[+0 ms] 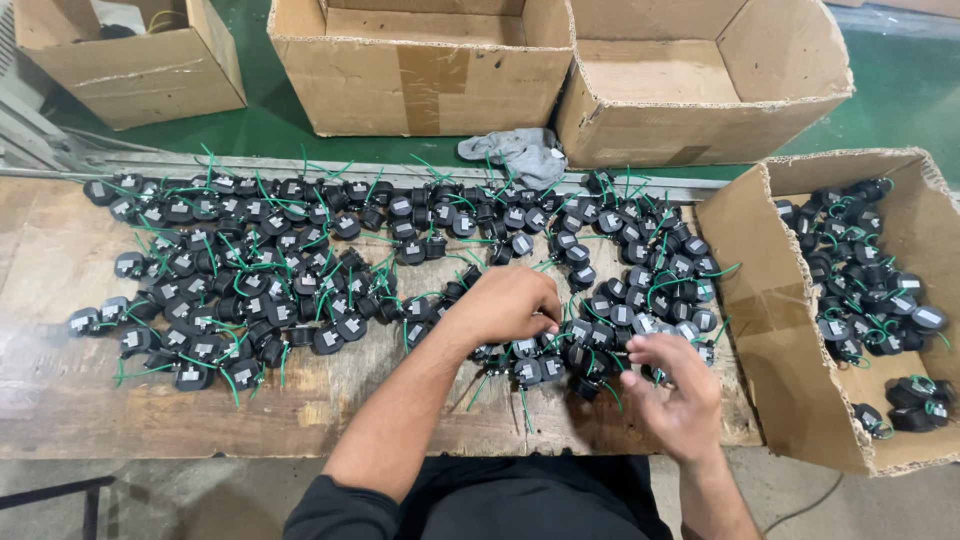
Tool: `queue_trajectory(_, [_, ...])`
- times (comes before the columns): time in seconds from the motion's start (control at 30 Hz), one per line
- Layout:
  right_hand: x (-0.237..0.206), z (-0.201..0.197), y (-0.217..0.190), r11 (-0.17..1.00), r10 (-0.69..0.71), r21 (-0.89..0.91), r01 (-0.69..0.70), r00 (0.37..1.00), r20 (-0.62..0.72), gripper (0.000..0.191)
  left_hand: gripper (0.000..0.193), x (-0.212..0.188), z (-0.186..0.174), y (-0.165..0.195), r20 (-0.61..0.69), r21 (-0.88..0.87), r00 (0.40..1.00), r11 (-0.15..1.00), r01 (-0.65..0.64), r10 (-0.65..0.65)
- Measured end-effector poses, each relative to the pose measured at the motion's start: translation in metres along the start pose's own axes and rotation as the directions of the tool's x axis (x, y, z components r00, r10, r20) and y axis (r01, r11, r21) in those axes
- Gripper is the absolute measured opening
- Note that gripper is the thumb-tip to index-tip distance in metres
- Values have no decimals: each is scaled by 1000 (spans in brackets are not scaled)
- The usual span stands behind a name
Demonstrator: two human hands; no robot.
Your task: The person picks black plug-shaped components with green cords from a wooden workbench, winds and secures the cord around each component by hand, and places the finished piece into a cardboard box beside the bench, repeating this cycle continuously.
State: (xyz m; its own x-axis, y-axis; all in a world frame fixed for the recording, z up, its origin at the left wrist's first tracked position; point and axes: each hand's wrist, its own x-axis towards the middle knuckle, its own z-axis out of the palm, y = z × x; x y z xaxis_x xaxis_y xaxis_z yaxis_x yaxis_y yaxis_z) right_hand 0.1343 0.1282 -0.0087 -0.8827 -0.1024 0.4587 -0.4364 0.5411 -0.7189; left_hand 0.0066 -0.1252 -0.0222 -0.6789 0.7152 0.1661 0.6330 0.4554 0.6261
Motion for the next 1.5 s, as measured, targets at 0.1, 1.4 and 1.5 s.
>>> queue_trajectory(0.1, [-24,9,-1,958,-123,-260,120,992,5,60,8,1,-4,0,-44,-37,999,999,7,-9])
queue_trajectory(1.4, [6,76,13,909,-64,-408,85,996,64,94,93,-31,-49,25,-292,154,949,974,165,-114])
queue_trajectory(1.5, [1,78,25,935,-128,-339,104,991,-49,76,70,3,-37,25,-306,86,948,989,120,-89])
